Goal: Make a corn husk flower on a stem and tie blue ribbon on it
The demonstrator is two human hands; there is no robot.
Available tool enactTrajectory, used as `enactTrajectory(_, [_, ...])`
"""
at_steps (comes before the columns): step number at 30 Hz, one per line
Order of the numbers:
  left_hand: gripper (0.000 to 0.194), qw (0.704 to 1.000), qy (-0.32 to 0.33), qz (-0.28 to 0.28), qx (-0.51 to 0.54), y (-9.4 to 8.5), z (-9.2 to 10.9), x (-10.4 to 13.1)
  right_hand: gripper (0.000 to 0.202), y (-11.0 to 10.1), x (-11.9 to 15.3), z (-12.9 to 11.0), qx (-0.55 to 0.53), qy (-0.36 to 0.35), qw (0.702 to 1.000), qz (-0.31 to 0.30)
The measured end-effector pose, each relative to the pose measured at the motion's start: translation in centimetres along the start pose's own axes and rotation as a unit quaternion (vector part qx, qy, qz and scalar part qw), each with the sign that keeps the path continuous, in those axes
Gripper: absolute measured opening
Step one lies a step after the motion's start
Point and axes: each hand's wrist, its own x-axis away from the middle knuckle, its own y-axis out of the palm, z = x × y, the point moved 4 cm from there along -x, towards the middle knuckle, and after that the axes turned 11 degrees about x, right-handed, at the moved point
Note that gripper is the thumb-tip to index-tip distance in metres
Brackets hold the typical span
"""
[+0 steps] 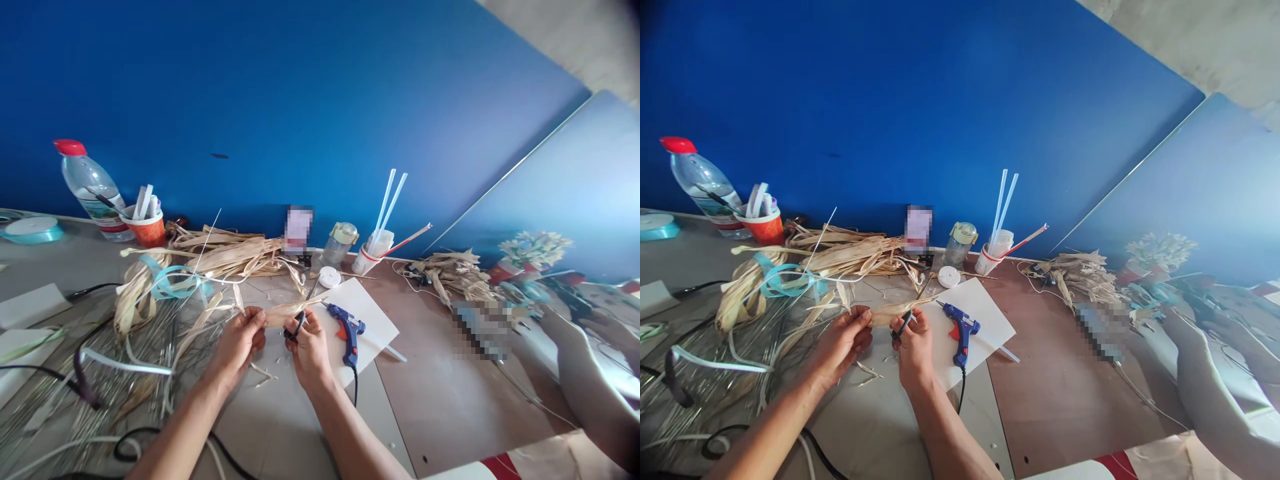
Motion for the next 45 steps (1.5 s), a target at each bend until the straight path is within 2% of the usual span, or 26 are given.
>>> enactTrajectory(2, [0.035, 0.999, -0.007, 0.001, 0.034, 0.1, 0.2, 0.0, 0.043, 0.1, 0.0, 0.1, -0.017, 0.0, 1.0, -0.006])
enactTrajectory(5, [0.034, 0.997, 0.008, 0.03, 0.068, -0.3, 0.8, -0.1, 0.041, -0.1, -0.2, 0.1, -0.037, 0.009, 0.999, -0.016])
enactTrajectory(10, [0.032, 0.995, 0.067, 0.067, 0.026, -0.9, 1.8, -0.3, 0.039, -1.0, -0.3, -0.5, -0.031, -0.008, 0.999, -0.03])
enactTrajectory(18, [0.031, 0.982, 0.133, 0.129, -0.014, -1.2, 2.6, -0.1, 0.038, -0.8, 0.7, -0.1, 0.107, -0.069, 0.98, -0.153])
enactTrajectory(22, [0.03, 0.98, 0.152, 0.131, -0.012, -1.4, 2.9, 0.0, 0.042, -0.6, 1.3, -0.4, 0.197, -0.095, 0.957, -0.192])
enactTrajectory(25, [0.029, 0.978, 0.165, 0.129, -0.018, -1.5, 3.0, 0.1, 0.042, 0.0, 1.9, -0.8, 0.266, -0.087, 0.935, -0.216])
enactTrajectory(33, [0.031, 0.979, 0.146, 0.141, -0.022, -0.9, 3.0, 0.3, 0.028, 0.4, 2.1, -0.3, 0.369, -0.079, 0.901, -0.215])
enactTrajectory(45, [0.03, 0.984, 0.124, 0.122, -0.042, -1.2, 2.5, 0.1, 0.027, 0.0, 1.9, -0.3, 0.385, -0.098, 0.897, -0.194])
